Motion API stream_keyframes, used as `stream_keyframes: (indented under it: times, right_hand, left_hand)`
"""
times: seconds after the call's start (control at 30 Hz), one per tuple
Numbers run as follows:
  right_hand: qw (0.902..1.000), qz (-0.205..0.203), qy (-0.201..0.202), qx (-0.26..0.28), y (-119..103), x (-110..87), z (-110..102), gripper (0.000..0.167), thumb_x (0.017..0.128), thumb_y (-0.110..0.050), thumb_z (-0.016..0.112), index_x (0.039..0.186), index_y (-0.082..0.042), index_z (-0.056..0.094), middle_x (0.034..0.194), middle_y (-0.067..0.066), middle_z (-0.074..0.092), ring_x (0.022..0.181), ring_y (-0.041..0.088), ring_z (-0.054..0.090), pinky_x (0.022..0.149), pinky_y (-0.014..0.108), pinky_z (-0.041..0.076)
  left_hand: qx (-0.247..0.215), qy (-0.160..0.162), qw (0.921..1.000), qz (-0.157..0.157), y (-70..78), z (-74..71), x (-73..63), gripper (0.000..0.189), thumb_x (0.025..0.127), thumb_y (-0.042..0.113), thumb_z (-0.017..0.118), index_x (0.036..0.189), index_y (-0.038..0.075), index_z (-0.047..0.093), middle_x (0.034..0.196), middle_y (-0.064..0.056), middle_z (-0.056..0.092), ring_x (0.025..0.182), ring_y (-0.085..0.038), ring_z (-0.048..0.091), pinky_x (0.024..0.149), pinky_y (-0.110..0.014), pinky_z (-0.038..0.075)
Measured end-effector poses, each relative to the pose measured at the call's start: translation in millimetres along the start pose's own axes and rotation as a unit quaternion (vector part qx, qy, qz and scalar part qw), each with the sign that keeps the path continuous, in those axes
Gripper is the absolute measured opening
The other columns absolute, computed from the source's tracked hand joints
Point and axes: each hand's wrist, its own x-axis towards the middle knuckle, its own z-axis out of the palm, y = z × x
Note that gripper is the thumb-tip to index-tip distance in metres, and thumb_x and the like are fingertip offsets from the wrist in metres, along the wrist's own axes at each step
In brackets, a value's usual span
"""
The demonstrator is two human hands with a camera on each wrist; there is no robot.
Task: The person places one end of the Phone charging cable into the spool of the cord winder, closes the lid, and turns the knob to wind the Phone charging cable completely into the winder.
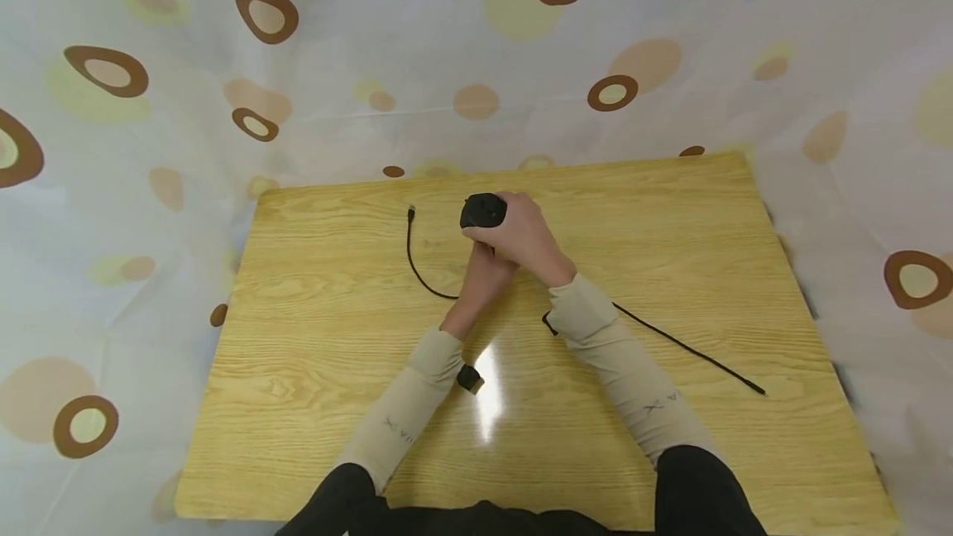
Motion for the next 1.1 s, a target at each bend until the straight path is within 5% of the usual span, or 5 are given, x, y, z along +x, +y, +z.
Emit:
stream_keyframes:
  times: [0.13, 0.23, 0.5, 0.87, 1.1]
  right_hand:
    - [0.9996, 0.006, 0.003, -0.028, 3.6, 1.8, -3.9, 0.088, 0.091, -0.052, 0.078, 0.158, -0.004, 0.046, 0.159, 0.024, 0.048, 0.145, 0.045, 0.049, 0.117, 0.063, 0.044]
    - [0.9991, 0.008, 0.001, -0.042, 4.0, 2.8, -2.9, 0.088, 0.092, -0.052, 0.077, 0.158, -0.004, 0.045, 0.159, 0.026, 0.046, 0.145, 0.046, 0.048, 0.117, 0.064, 0.043]
    - [0.998, 0.002, -0.012, -0.063, 4.1, 0.7, 4.8, 0.089, 0.094, -0.053, 0.075, 0.16, -0.003, 0.041, 0.16, 0.027, 0.042, 0.144, 0.047, 0.045, 0.12, 0.064, 0.04]
    - [0.9973, 0.01, -0.013, -0.072, 5.8, -4.3, 1.5, 0.093, 0.094, -0.053, 0.075, 0.163, -0.004, 0.037, 0.166, 0.029, 0.034, 0.15, 0.05, 0.039, 0.12, 0.066, 0.039]
    - [0.9981, 0.007, -0.002, -0.06, -0.4, -5.9, -3.3, 0.094, 0.093, -0.052, 0.076, 0.163, -0.004, 0.037, 0.164, 0.031, 0.034, 0.148, 0.052, 0.039, 0.118, 0.066, 0.041]
  left_hand:
    - [-0.061, -0.109, 0.9915, 0.038, -1.7, -9.4, -3.3, 0.098, 0.103, 0.022, 0.069, 0.171, 0.027, -0.001, 0.178, 0.001, 0.014, 0.166, -0.017, 0.019, 0.133, -0.046, 0.027]
    - [-0.074, -0.141, 0.9865, 0.038, -1.8, -12.8, -2.5, 0.094, 0.103, 0.02, 0.069, 0.171, 0.029, 0.004, 0.177, 0.003, 0.018, 0.165, -0.016, 0.021, 0.133, -0.046, 0.026]
    - [-0.062, -0.047, 0.9968, 0.018, 2.3, -0.4, 4.8, 0.062, 0.103, 0.005, 0.061, 0.158, -0.004, 0.035, 0.155, -0.022, 0.051, 0.144, -0.033, 0.052, 0.122, -0.048, 0.043]
    - [-0.093, -0.007, 0.995, 0.036, -2.0, 7.2, 1.8, 0.062, 0.1, 0.002, 0.066, 0.158, 0.001, 0.041, 0.154, -0.017, 0.056, 0.146, -0.031, 0.054, 0.122, -0.043, 0.045]
    - [-0.118, 0.043, 0.9919, 0.021, -3.8, 12.7, 2.5, 0.036, 0.102, 0.004, 0.066, 0.136, -0.001, 0.06, 0.122, -0.021, 0.069, 0.1, -0.027, 0.074, 0.085, -0.031, 0.062]
